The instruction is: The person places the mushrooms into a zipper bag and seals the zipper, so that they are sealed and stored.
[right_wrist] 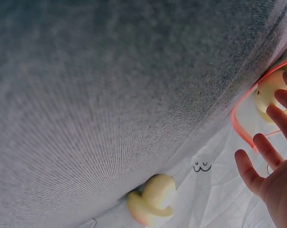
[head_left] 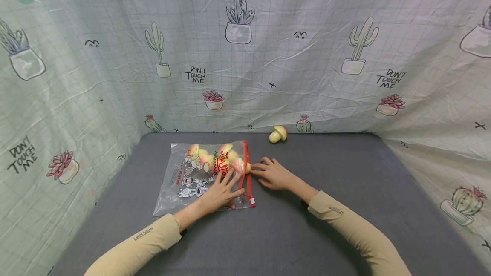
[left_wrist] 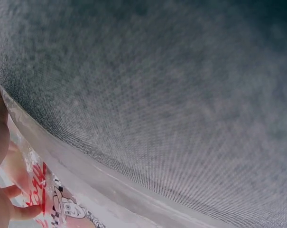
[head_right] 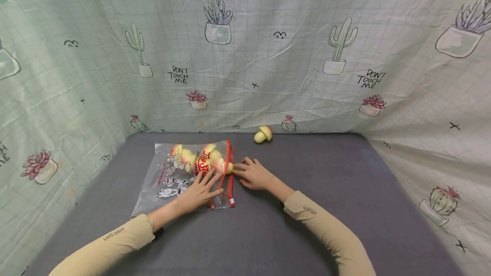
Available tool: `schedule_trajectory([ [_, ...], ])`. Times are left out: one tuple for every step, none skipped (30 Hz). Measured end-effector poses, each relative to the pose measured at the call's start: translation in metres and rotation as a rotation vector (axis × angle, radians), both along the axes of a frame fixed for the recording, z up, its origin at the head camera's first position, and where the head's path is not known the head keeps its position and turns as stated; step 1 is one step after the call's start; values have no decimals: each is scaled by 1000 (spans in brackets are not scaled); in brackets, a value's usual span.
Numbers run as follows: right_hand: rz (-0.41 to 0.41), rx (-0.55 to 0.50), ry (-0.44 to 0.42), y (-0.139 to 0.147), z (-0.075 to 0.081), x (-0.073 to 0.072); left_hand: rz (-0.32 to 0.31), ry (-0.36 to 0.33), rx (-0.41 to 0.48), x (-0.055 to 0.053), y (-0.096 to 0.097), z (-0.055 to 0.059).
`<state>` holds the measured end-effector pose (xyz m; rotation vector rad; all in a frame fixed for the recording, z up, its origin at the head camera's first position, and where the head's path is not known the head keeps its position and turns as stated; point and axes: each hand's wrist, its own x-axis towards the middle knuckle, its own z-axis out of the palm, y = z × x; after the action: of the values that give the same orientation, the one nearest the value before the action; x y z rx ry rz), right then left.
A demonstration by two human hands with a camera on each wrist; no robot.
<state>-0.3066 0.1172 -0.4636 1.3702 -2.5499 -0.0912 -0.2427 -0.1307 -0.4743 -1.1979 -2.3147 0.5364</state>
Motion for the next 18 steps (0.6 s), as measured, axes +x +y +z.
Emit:
schedule_trajectory([
  [2,-2,4,-1,0,0,3,0,-4,0,0,0],
  [3,-2,7,-1,0,-1,7,-1,-9,0,0,0],
  [5,-1,12,-2,-1,-1,10,-2,-16,0,0,0],
  [8,-1,16,-2,-1,-1,13,-3,-20,1,-1,0],
  [9,5,22,-3,-1,-2,15,-6,-24,1,-1,0],
  [9,11,26,-4,0,-2,17,-9,-26,1,-1,-1],
  [7,18,29,-5,0,-2,18,-11,-30,1,-1,-1],
  [4,26,30,-6,0,-3,18,-13,-32,1,-1,-1],
  [0,33,32,-7,0,-3,17,-15,-33,2,0,-1],
  [-3,38,34,-8,1,-3,18,-15,-33,2,0,-1],
  [-7,42,33,-8,1,-4,19,-15,-35,2,0,-1],
  [-10,42,32,-9,2,-4,20,-16,-36,2,0,-1],
  [-14,45,32,-10,2,-5,21,-18,-36,2,0,-1],
  [-16,47,31,-10,2,-5,21,-20,-34,2,0,-1],
  [-18,48,32,-11,1,-6,21,-24,-31,2,0,-1],
  [-20,48,31,-12,1,-7,20,-28,-28,2,0,0],
  [-24,53,32,-12,0,-8,20,-32,-25,2,0,0],
  [-28,58,32,-13,0,-9,20,-35,-23,1,0,0],
])
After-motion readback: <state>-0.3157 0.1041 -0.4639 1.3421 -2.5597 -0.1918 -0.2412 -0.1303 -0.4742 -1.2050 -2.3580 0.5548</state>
